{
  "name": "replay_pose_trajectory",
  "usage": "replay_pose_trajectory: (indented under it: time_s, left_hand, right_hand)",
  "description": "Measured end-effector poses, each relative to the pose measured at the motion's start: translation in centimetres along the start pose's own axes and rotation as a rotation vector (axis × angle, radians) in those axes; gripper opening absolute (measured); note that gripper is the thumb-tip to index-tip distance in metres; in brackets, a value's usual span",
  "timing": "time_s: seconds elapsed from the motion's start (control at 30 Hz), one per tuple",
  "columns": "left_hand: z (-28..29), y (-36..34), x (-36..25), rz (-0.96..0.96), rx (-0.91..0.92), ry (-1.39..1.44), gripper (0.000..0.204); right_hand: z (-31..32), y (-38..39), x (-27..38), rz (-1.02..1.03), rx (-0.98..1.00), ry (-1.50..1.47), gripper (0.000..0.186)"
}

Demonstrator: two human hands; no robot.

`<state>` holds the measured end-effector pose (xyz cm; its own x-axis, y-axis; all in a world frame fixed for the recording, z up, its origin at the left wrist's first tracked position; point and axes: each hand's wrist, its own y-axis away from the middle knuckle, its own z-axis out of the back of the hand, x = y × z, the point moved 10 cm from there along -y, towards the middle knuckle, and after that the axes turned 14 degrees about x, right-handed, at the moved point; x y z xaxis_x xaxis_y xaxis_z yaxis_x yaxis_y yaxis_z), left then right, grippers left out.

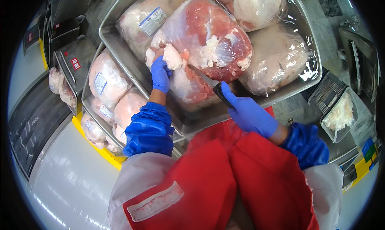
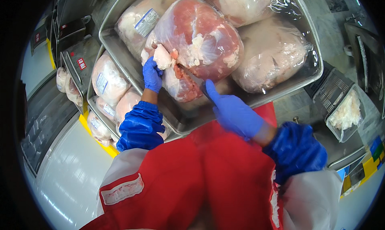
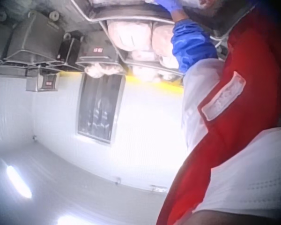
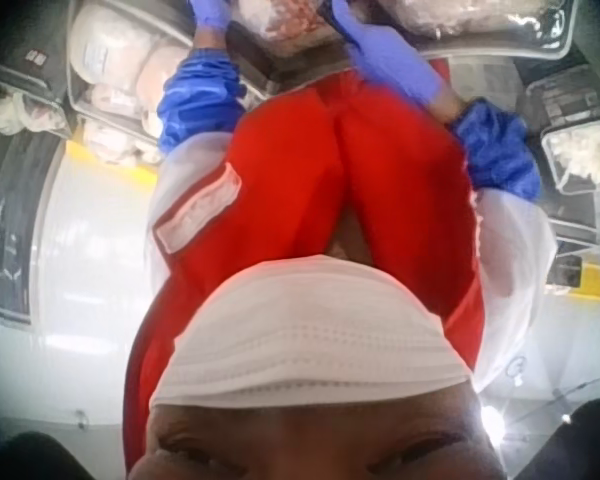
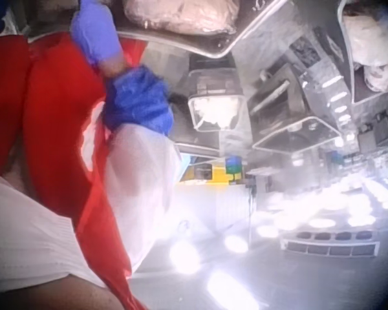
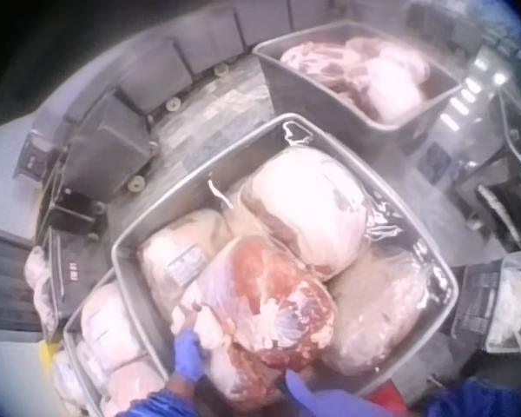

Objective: The person removes a vacuum-sealed package of raw meat from a tray, opens it, and uses a knife to trim fat and connective tissue from the meat. The trimmed pieces are placed into a nearby container.

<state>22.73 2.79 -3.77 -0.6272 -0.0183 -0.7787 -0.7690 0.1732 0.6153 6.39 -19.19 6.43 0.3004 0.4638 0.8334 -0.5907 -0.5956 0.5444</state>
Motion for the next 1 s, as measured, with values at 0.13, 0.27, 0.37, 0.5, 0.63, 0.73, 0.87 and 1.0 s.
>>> replay_pose_trajectory:
  time_s: [0.13, 0.27, 0.37, 0.5, 0.63, 0.73, 0.87, 1.0]
  left_hand:
    - [0.2, 0.3, -0.1, -0.012, -0.026, 0.006, 0.016]
    - [0.2, 0.1, -0.2, -0.044, 0.001, 0.019, 0.016]
    - [0.2, 0.1, -0.5, -0.064, -0.002, 0.001, 0.015]
    - [0.6, 0.0, -0.2, -0.065, 0.023, 0.037, 0.012]
    - [-0.2, -0.4, -0.7, -0.067, 0.065, 0.034, 0.011]
    - [0.1, 0.0, -0.6, -0.072, 0.034, 0.013, 0.012]
    - [-0.6, 0.1, -0.3, -0.05, 0.063, 0.052, 0.014]
    - [-0.4, 0.2, -0.5, -0.066, 0.059, 0.084, 0.015]
  right_hand:
    - [-4.0, -2.0, -1.8, -0.186, 0.019, -0.085, 0.076]
    - [-7.4, -3.5, -3.5, -0.231, -0.069, -0.066, 0.074]
    - [-8.0, -4.0, -3.8, -0.13, -0.184, -0.204, 0.072]
    - [-5.9, -2.7, -3.1, 0.128, -0.314, -0.312, 0.073]
    - [-0.5, 0.2, -1.2, -0.131, 0.004, -0.243, 0.068]
    - [4.2, -0.4, 2.4, 0.129, -0.089, -0.072, 0.07]
    - [1.7, -3.2, 1.5, 0.095, -0.179, -0.019, 0.068]
    - [0.5, -5.2, 1.5, 0.057, -0.319, 0.136, 0.067]
